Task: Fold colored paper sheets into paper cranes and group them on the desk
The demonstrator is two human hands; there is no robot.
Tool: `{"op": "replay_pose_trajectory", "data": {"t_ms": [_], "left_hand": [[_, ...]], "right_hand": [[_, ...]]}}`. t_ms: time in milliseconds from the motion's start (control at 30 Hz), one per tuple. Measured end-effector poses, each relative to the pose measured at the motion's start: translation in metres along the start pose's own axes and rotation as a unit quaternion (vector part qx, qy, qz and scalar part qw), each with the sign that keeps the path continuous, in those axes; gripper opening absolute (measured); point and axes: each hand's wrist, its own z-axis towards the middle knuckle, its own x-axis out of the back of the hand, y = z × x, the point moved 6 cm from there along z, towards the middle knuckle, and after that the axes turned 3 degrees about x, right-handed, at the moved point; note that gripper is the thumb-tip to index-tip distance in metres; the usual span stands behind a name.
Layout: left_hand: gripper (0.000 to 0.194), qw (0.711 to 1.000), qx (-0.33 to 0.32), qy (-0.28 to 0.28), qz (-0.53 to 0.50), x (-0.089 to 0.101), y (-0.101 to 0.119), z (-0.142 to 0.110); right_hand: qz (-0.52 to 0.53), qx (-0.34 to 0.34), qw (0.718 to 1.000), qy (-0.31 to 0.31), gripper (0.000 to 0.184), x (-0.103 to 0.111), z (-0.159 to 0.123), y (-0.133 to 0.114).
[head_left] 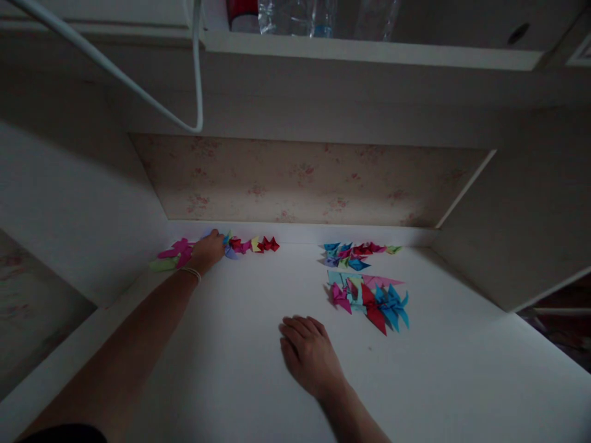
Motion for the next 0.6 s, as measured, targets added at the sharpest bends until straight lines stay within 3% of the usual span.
{"op": "replay_pose_trajectory", "data": {"t_ms": [167,267,333,367,500,600], "left_hand": [[0.035,0.997,-0.004,0.06,-0.039,0.02,0.011,-0.031],[0.032,0.978,0.019,0.097,-0.185,0.029,0.017,-0.062],[0.032,0.939,0.055,0.057,-0.334,0.027,0.024,-0.086],[0.033,0.9,0.079,0.028,-0.427,0.025,0.029,-0.101],[0.036,0.664,0.103,-0.056,-0.738,0.023,0.067,-0.162],[0.035,0.55,0.114,-0.107,-0.82,0.021,0.096,-0.198]], "right_hand": [[0.004,0.0,1.0,0.004,0.03,0.0,-0.001,0.0],[0.011,0.002,1.0,0.006,0.03,-0.002,-0.002,0.002],[0.02,0.001,1.0,0.007,0.029,-0.003,-0.003,0.003],[0.025,0.001,1.0,0.007,0.029,-0.003,-0.004,0.004],[0.067,0.0,0.998,0.02,0.026,0.0,-0.003,0.005],[0.185,-0.066,0.979,0.05,0.025,-0.002,0.0,0.007]]}}
